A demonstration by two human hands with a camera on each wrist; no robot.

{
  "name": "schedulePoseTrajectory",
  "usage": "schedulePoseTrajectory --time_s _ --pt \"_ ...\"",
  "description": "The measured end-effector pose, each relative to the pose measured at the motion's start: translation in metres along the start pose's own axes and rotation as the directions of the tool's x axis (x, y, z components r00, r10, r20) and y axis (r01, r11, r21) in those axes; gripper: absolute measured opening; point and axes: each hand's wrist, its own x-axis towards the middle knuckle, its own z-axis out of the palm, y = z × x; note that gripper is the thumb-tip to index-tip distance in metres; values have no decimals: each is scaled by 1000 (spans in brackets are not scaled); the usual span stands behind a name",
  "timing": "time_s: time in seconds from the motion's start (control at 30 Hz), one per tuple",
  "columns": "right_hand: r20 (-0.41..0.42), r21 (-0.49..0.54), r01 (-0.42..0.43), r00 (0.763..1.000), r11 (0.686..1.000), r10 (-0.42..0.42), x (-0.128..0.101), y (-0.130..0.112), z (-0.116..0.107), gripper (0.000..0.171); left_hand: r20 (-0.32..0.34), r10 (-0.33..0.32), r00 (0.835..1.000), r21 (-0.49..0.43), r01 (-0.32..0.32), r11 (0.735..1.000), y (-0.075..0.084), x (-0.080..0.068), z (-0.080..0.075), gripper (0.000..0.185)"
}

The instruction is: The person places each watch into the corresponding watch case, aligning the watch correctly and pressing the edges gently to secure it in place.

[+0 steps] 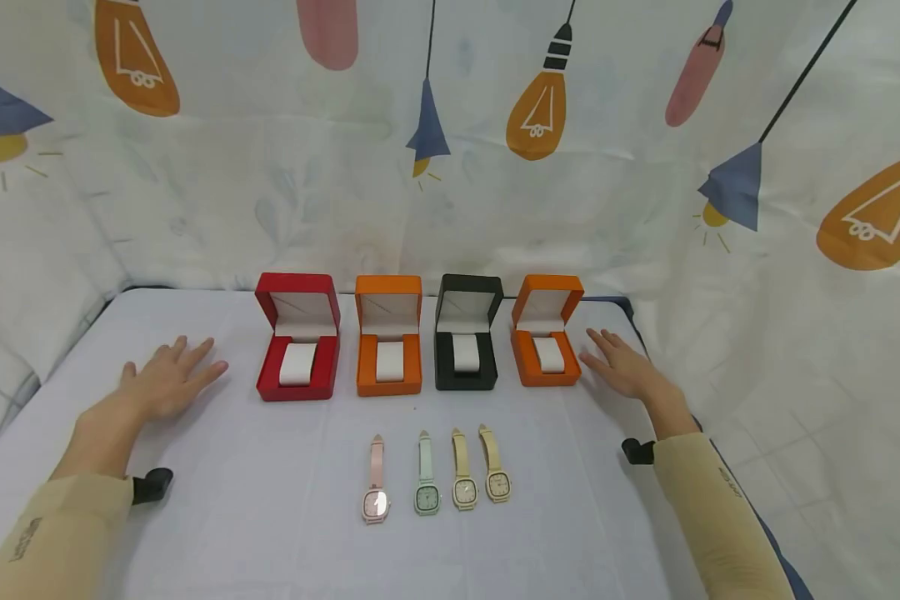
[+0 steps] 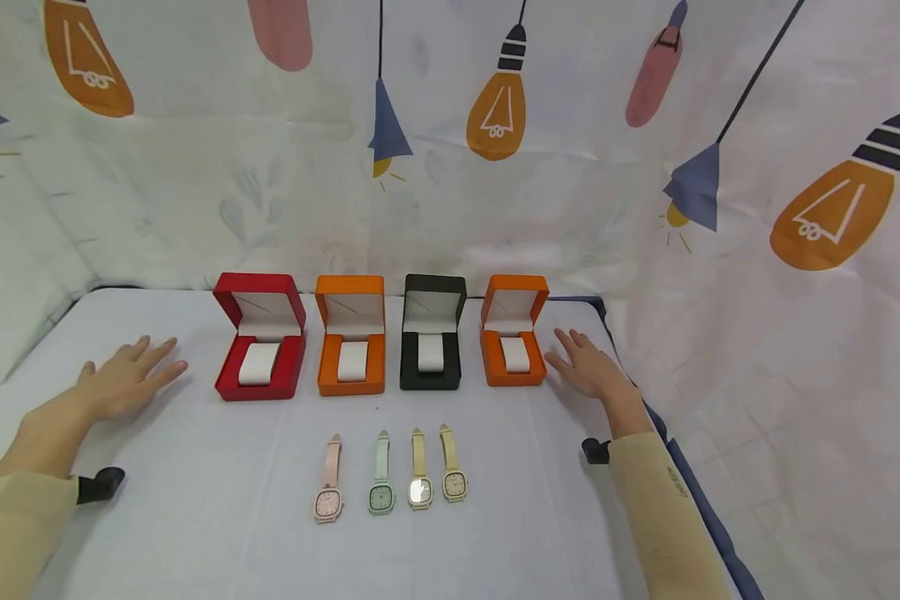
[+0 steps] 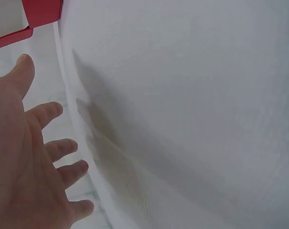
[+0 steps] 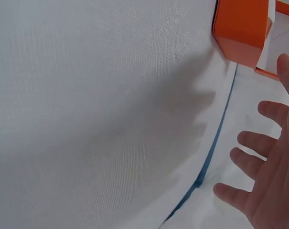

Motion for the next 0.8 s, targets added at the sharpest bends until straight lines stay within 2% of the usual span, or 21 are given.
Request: schedulePoseTrajectory --time_s 0.23,0.57,0.8 --pt "-7 -9 8 1000 1000 -8 0 -6 0 76 -11 -4 1000 18 4 1000 6 -2 1 89" --pt "-33 -18 69 997 997 -70 -1 -15 0 73 -80 47 996 78 -40 996 11 -3 5 84" --pt "-33 4 59 998 998 -59 1 -23 4 77 -108 60 992 91 -50 995 17 -8 7 82"
